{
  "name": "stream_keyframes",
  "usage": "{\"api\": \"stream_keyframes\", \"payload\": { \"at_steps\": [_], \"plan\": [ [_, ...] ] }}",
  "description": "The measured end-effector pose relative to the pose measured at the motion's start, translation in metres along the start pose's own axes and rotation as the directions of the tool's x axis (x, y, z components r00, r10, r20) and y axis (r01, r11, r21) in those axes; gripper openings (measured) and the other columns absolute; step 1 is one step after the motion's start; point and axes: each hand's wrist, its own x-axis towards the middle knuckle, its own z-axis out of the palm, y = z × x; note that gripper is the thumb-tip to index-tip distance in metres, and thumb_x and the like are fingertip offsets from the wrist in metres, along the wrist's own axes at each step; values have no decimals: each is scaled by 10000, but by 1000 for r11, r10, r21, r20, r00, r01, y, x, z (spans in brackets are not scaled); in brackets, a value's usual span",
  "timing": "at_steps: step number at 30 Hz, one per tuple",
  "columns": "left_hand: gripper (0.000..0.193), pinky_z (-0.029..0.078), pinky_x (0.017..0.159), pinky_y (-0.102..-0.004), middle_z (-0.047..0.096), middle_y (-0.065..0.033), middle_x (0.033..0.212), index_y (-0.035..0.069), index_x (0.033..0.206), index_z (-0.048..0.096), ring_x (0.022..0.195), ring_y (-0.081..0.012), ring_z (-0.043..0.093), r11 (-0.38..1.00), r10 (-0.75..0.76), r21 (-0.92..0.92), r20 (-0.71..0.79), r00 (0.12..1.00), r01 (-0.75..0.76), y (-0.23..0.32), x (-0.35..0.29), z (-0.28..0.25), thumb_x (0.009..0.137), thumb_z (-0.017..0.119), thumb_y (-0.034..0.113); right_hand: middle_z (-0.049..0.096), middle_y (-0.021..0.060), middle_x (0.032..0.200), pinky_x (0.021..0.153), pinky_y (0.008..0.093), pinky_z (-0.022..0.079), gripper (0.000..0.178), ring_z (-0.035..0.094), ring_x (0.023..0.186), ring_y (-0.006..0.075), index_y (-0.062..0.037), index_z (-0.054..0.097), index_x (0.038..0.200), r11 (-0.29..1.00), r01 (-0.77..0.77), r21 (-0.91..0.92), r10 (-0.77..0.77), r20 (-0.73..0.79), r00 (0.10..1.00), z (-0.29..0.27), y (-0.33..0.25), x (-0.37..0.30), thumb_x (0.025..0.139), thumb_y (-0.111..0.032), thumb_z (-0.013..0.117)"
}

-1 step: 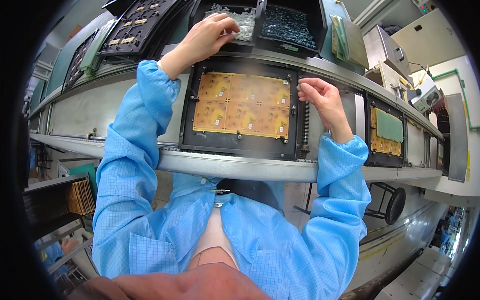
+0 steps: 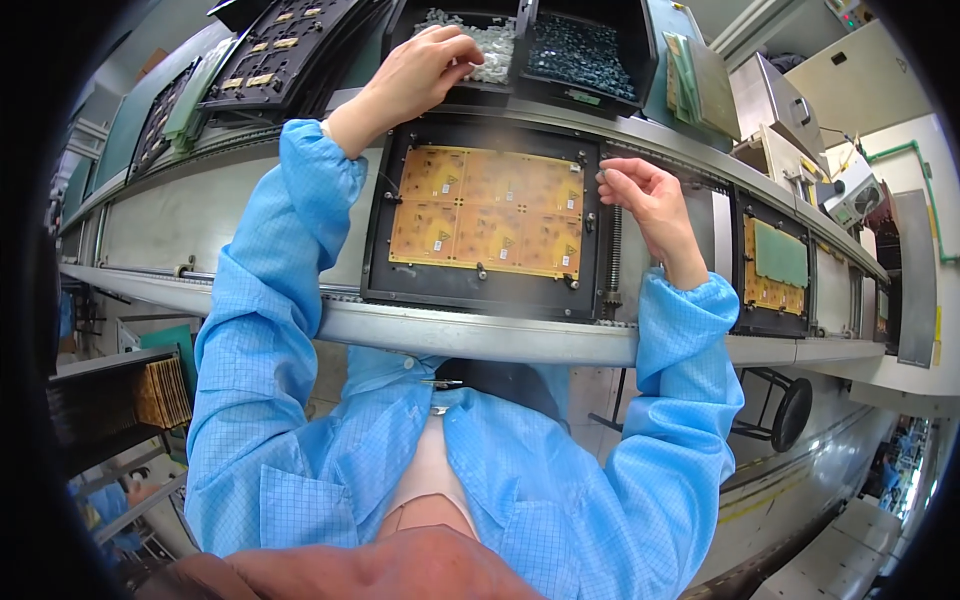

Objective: The person assembles electronic components onto printed circuit boards by hand at an industrial workbench.

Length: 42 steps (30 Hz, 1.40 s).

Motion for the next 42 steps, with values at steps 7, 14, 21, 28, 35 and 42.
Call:
{"api": "stream_keyframes", "payload": {
  "at_steps": [7,14,21,28,35,42],
  "plan": [
    [124,520,831,-403,637,-75,963,73,923,689,992,-284,624,997,-40,67,111,993,32,8,21,12,874,708,185,714,109,1028,833,272,576,261,691,879,140,27,657,1169,993,37,-111,-41,-32,999,0,3,-3,945,-104,688],
    [115,524,860,-407,661,-83,969,67,887,710,999,-293,631,993,-79,101,209,975,59,-5,24,21,819,741,155,715,97,1009,834,275,574,219,688,874,138,31,688,1131,980,60,-190,-72,-57,996,4,0,-9,944,-83,680],
    [223,547,783,-397,695,-148,932,46,1045,677,893,-312,677,996,-86,-9,278,957,93,-9,25,15,851,711,151,716,37,944,757,233,525,166,645,817,94,-4,720,1075,746,153,-648,-200,1,980,19,-10,-8,919,-51,688],
    [100,532,756,-426,687,-175,885,41,886,719,871,-384,659,974,-104,-201,-15,994,99,16,16,-10,864,658,118,688,52,916,721,229,513,187,655,786,114,-12,682,1041,596,328,-732,-434,50,900,35,-11,1,858,13,709],
    [113,541,707,-320,715,-146,846,16,955,712,774,-236,702,828,-299,-482,51,953,286,37,0,-37,855,713,69,659,99,947,767,299,568,235,715,845,192,-21,665,1055,532,312,-787,-411,82,908,30,-20,-2,831,44,694],
    [120,540,685,-271,730,-130,840,13,977,710,739,-165,700,779,-355,-520,93,930,349,52,-12,-52,875,721,76,648,95,927,742,308,571,242,709,826,202,-26,660,1069,475,334,-814,-408,133,903,28,-23,-1,838,33,699]
  ]
}}
